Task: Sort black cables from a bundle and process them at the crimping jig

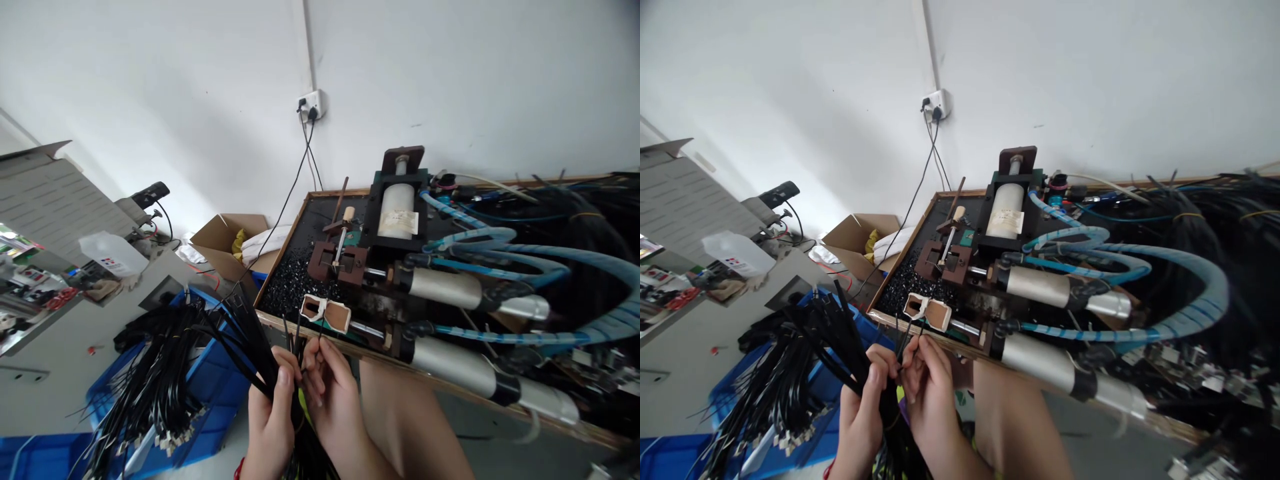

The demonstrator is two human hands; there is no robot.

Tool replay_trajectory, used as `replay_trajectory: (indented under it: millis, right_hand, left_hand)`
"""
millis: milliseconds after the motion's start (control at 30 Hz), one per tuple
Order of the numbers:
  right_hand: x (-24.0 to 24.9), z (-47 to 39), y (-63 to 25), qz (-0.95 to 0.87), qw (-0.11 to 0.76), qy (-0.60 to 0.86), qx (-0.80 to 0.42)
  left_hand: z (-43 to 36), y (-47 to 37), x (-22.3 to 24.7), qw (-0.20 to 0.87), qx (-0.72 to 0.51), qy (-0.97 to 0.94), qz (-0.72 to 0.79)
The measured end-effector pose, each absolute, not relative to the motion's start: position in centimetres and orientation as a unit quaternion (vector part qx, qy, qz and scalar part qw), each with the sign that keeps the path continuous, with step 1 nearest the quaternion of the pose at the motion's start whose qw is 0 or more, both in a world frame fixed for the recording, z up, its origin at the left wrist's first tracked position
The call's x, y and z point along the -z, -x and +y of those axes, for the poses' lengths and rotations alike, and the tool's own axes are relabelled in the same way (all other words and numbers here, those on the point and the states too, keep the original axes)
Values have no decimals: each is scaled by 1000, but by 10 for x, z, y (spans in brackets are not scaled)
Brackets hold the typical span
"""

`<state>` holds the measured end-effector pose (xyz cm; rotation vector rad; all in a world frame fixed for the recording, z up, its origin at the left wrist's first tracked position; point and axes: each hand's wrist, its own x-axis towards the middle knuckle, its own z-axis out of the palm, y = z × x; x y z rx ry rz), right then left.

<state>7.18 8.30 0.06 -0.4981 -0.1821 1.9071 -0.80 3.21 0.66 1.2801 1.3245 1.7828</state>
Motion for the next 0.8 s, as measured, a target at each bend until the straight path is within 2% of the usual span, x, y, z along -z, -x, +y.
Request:
replay_trajectory:
  millis: [133,367,500,800]
  right_hand:
    - [1,77,-73,-112,566,240,-781]
    - [-5,42,-86,-321,626,284,-651]
    - [-18,30,-92,-352,639,337,-595]
    - [-22,27,-91,-377,666,329,-553]
  left_hand:
    - [28,12,-3,304,-665,-474,490]
    - [9,-1,5,294,-750,-439,397]
    - [1,-14,3,286,-764,-436,380]
    - [-1,-21,3,283,-764,-424,394]
